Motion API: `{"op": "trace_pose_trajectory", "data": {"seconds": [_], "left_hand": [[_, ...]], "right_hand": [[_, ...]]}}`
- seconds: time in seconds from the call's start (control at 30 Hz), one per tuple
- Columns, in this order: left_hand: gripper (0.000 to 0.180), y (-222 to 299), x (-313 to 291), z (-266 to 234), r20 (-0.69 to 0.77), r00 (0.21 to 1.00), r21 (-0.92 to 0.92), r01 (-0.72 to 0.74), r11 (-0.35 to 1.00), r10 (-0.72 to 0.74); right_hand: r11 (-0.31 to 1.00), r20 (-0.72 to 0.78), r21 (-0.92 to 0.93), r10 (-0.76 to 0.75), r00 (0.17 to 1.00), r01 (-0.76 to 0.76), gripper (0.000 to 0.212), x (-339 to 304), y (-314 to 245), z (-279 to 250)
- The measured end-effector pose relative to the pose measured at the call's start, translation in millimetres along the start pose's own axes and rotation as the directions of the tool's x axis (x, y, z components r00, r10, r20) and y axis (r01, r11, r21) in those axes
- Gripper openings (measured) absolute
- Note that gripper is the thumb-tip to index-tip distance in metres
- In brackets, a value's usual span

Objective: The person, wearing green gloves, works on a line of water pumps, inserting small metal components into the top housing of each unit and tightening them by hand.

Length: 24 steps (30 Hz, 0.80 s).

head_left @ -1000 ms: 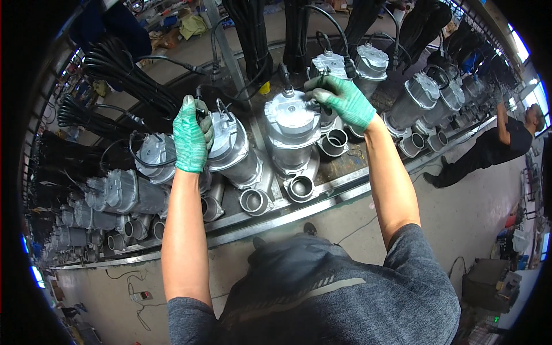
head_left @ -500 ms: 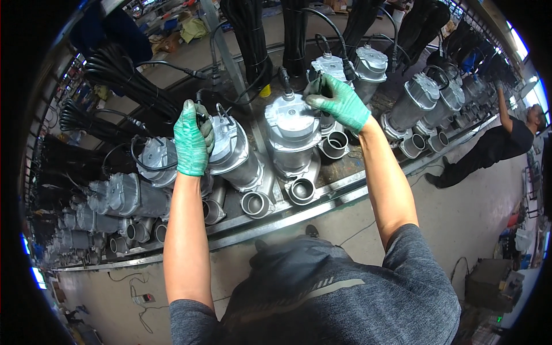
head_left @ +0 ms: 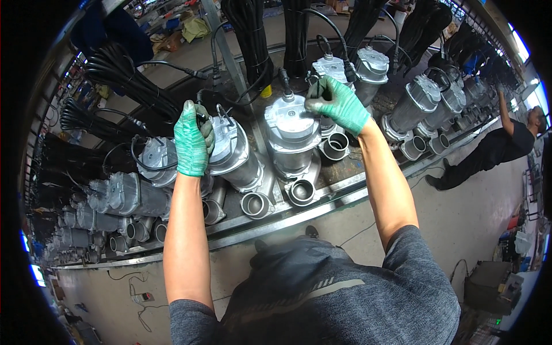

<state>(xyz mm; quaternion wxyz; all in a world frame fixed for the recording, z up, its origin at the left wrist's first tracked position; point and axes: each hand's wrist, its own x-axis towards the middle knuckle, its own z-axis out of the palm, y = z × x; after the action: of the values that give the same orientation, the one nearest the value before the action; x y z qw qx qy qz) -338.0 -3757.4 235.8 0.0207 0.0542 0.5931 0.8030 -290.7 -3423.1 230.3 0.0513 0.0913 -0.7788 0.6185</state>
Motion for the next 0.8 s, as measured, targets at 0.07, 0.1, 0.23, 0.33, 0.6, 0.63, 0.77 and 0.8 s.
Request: {"op": "trace_pose_trajectory", "data": {"seconds": [0.07,0.1,0.23,0.33,0.6,0.63,0.77,0.8], "left_hand": [[0.043,0,0,-1,0.004,1.0,-0.006,0.007,1.0,-0.007],[0.043,-1,1,-2,0.011,1.0,-0.007,0.008,1.0,-0.008],[0.043,0,0,-2,0.026,1.0,-0.004,0.0,1.0,0.0],[0.043,0,1,-1,0.006,1.0,-0.001,-0.012,1.0,0.012],[0.042,0,1,-2,0.036,0.999,-0.015,-0.01,1.0,0.01],[0.042,-1,1,-3,0.032,0.999,-0.018,-0.006,1.0,0.006],[0.041,-2,1,-6,0.043,0.999,-0.025,-0.001,1.0,0.003],[0.041,-1,1,-5,0.037,0.999,-0.023,-0.002,1.0,0.002]], "right_hand": [[0.998,0.039,0.052,-0.043,0.998,0.041,0.049,-6,-8,0],[0.993,0.061,0.113,-0.043,0.997,0.036,0.06,-8,-12,-5],[0.961,-0.035,-0.175,-0.221,0.975,0.212,0.043,5,-26,-11],[0.834,-0.102,-0.507,-0.31,0.945,0.219,0.034,16,-40,6],[0.73,-0.184,-0.678,-0.288,0.94,0.091,0.036,29,-26,8],[0.774,-0.123,-0.623,-0.243,0.962,0.116,0.037,26,-29,3],[0.974,-0.145,-0.223,-0.059,0.988,0.025,0.035,5,-36,-14],[0.938,-0.214,-0.325,-0.201,0.956,0.124,0.03,4,-29,-15]]}}
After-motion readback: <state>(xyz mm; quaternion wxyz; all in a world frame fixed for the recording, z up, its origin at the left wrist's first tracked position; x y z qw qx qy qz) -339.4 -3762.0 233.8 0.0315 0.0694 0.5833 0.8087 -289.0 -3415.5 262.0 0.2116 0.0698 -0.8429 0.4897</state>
